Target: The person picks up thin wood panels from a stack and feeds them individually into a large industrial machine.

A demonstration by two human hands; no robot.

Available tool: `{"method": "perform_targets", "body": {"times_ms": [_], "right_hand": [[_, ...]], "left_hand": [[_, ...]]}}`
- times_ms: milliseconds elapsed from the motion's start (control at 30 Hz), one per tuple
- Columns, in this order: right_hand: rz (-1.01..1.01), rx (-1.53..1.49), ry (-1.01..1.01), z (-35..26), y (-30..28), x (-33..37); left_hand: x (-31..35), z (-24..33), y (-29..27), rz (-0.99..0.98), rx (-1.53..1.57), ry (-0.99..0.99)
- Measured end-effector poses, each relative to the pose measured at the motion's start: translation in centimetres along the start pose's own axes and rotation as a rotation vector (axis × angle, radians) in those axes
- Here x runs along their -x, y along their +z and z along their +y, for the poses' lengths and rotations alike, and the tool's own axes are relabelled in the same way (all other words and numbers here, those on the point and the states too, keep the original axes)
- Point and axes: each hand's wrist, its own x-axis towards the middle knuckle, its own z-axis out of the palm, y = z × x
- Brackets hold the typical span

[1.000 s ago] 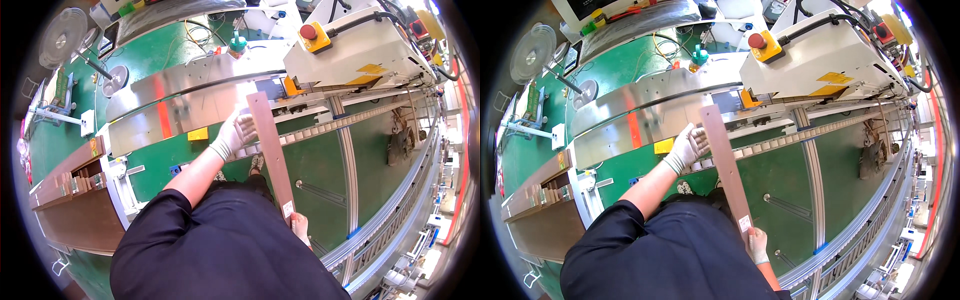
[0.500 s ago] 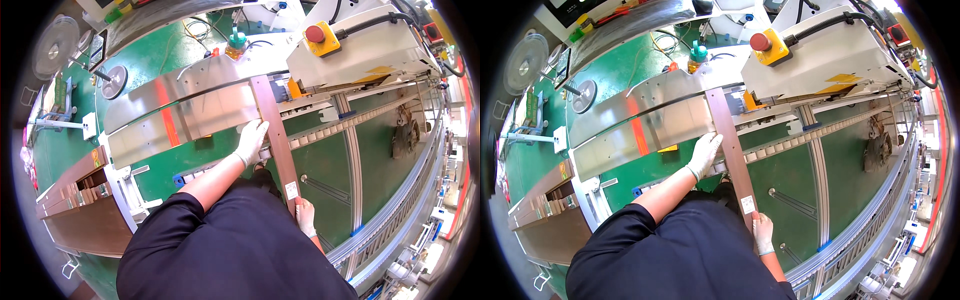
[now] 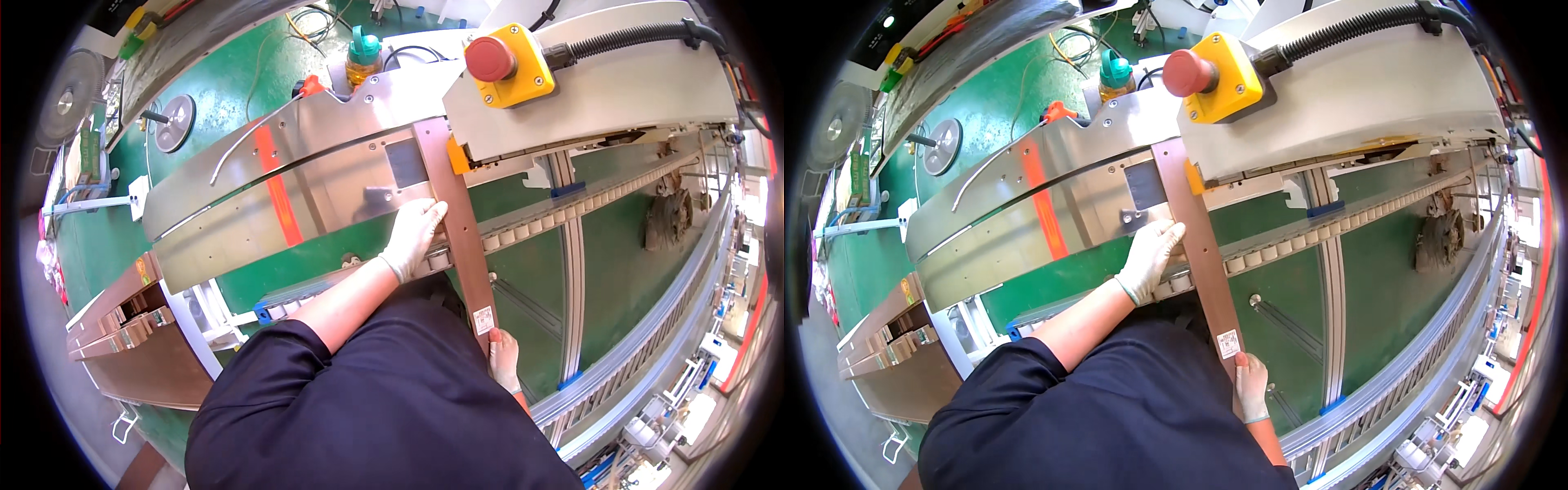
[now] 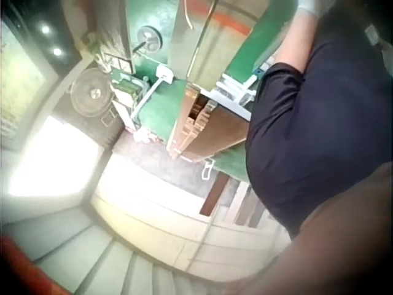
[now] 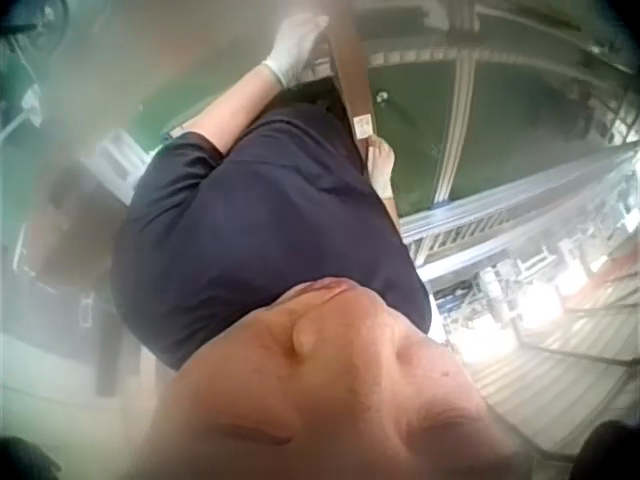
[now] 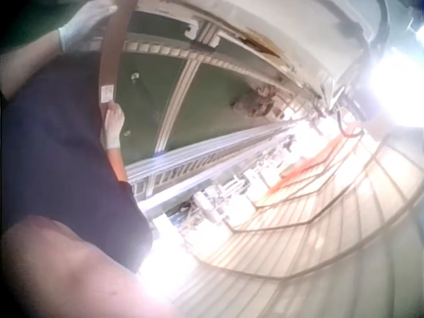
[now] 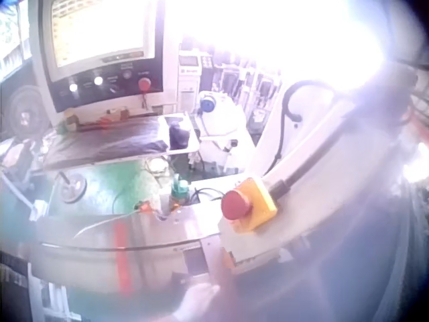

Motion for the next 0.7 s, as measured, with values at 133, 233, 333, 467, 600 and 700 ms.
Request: {"method": "perform_targets", "body": {"times_ms": [133, 233, 333, 467, 600, 700], "right_hand": [[-0.001, -0.009, -0.006, 2.2, -2.3, -2.0], [0.010, -0.075, 0.022, 4.2, -4.3, -3.6], [0.036, -0.109, 0.057, 6.5, -6.3, -5.7], [-0.014, -0.103, 0.118, 7.7, -10.0, -8.7], [-0.043, -0.213, 0.184, 11.2, -12.9, -11.4], [-0.017, -0.177, 0.137, 13.7, -15.1, -13.7]], "left_hand": [[-2.7, -0.9, 2.4, -0.039, -0.010, 0.054], [-5.3, -1.6, 5.1, 0.029, -0.251, 0.174], [-7.3, -2.5, 7.9, 0.015, -0.100, 0.038], [-9.7, -2.9, 12.0, -0.094, 0.151, 0.009], [-11.5, -1.9, 16.8, -0.055, 0.180, -0.073], [-14.1, -2.6, 19.6, -0.041, 0.118, -0.043]]}}
